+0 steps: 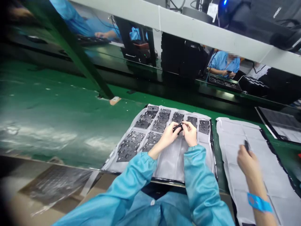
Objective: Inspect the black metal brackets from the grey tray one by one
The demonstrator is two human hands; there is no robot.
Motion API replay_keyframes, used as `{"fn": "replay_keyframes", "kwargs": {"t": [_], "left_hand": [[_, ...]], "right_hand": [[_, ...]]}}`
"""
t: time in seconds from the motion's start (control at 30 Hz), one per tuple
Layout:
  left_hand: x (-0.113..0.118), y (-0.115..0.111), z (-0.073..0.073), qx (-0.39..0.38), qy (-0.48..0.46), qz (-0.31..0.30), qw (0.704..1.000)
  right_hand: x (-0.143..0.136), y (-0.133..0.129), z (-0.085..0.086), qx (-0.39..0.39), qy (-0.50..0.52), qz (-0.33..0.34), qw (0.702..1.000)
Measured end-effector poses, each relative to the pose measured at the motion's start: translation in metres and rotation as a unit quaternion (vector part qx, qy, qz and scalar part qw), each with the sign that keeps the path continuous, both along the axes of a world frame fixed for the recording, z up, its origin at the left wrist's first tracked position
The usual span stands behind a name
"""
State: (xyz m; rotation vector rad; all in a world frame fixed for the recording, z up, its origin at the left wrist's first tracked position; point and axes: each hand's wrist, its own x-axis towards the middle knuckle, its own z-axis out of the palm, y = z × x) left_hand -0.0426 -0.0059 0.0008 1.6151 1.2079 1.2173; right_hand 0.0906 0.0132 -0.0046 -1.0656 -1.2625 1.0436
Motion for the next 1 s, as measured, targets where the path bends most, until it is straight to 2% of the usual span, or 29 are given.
{"fn": "replay_keyframes", "kwargs": {"t": [0.07, 0.17, 0.37, 0.63, 0.8, 1.0], "left_hand": [[0.0005, -0.0022, -0.0015, 0.034, 0.034, 0.025, 0.999], [0.0022, -0.0046, -0.0035, 0.038, 0.057, 0.032, 0.997], [0.0030, -0.0061, -0.0078, 0.010, 0.044, 0.030, 0.999], [0.0027, -0.0093, -0.0084, 0.014, 0.042, 0.042, 0.998], [0.0025, -0.0088, -0.0090, 0.014, 0.047, 0.047, 0.998], [0.0026, -0.0103, -0.0074, 0.019, 0.041, 0.043, 0.998]], "right_hand": [[-0.0003, 0.0001, -0.0003, 0.008, -0.006, -0.017, 1.000], [-0.0002, -0.0004, -0.0003, 0.001, -0.010, -0.031, 0.999], [-0.0032, -0.0035, -0.0002, -0.003, -0.025, -0.050, 0.998], [-0.0073, -0.0055, -0.0025, 0.019, -0.046, -0.087, 0.995], [-0.0083, -0.0077, 0.0000, 0.009, -0.044, -0.073, 0.996], [-0.0099, -0.0088, -0.0005, 0.025, -0.061, -0.090, 0.994]]}}
